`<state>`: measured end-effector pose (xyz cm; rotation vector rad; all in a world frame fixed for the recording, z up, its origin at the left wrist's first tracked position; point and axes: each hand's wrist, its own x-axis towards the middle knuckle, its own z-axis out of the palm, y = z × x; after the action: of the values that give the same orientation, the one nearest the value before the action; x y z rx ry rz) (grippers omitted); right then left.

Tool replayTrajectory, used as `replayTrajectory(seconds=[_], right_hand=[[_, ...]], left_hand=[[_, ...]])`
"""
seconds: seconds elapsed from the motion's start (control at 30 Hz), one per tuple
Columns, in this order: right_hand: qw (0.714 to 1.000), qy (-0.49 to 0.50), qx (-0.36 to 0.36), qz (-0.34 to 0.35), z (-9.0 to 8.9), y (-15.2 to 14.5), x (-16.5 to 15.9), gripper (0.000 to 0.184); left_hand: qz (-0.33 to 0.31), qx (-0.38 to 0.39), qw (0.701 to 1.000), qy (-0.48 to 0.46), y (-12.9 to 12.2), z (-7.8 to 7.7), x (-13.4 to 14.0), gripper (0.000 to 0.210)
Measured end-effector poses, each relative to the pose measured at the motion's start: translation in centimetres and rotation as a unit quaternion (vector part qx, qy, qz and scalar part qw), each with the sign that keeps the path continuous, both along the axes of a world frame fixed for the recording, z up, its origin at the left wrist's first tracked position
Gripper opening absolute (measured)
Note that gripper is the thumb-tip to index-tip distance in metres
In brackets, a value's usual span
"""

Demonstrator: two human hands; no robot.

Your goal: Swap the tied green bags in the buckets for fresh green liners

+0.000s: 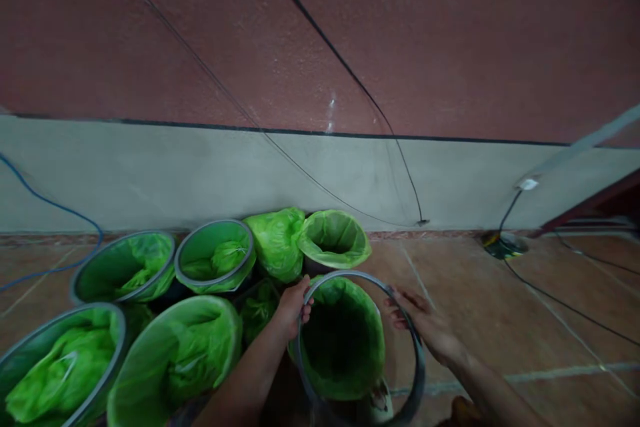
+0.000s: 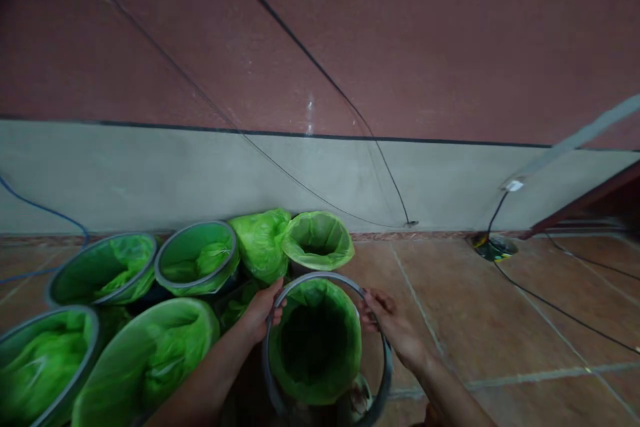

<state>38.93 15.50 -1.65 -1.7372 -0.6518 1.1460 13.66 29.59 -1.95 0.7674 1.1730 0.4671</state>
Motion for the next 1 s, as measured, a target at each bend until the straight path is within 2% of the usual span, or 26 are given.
replayTrajectory(seconds=[0.1,0.17,0.2,0.27,0.33,0.4,0.47,0.6,0.77,1.0], right_hand=[[0.987,-0.157,-0.025,0.039,-2.5,0.2,-0.4,0.028],[0.956,-0.271,-0.068,0.087,-3.7,0.9,-0.9,0.027],[0.938,-0.319,-0.086,0.109,-4.2,1.4,-1.2,0.029],[0.903,-0.391,-0.105,0.145,-4.7,2.6,-1.7,0.032],[0.876,-0.434,-0.130,0.168,-5.1,3.7,-2.0,0.033],[0.851,-0.461,-0.163,0.190,-5.4,4.7,-2.3,0.034],[0.829,-0.480,-0.197,0.207,-5.7,5.3,-2.5,0.035],[0.804,-0.498,-0.231,0.226,-6.3,5.9,-2.9,0.035],[0.797,-0.509,-0.229,0.233,-7.1,6.2,-2.9,0.034],[0.799,-0.490,-0.241,0.252,-8.6,6.3,-2.4,0.034]], left_hand=[[0.019,0.064,0.995,0.068,0.0,-1.6,-0.1,0.028],[-0.024,0.144,0.977,0.156,0.3,-2.3,-0.2,0.014],[-0.054,0.190,0.958,0.210,0.4,-2.5,-0.3,0.012],[-0.116,0.271,0.901,0.317,0.7,-3.0,-0.5,0.019],[-0.169,0.315,0.845,0.398,0.9,-3.6,-0.8,0.028],[-0.198,0.321,0.814,0.442,0.9,-4.2,-1.0,0.032],[-0.217,0.317,0.798,0.466,0.6,-4.8,-1.1,0.033],[-0.249,0.311,0.762,0.510,0.3,-5.4,-1.2,0.034],[-0.269,0.306,0.744,0.529,0.4,-5.7,-1.0,0.034],[-0.298,0.328,0.729,0.521,0.2,-7.0,-1.0,0.032]])
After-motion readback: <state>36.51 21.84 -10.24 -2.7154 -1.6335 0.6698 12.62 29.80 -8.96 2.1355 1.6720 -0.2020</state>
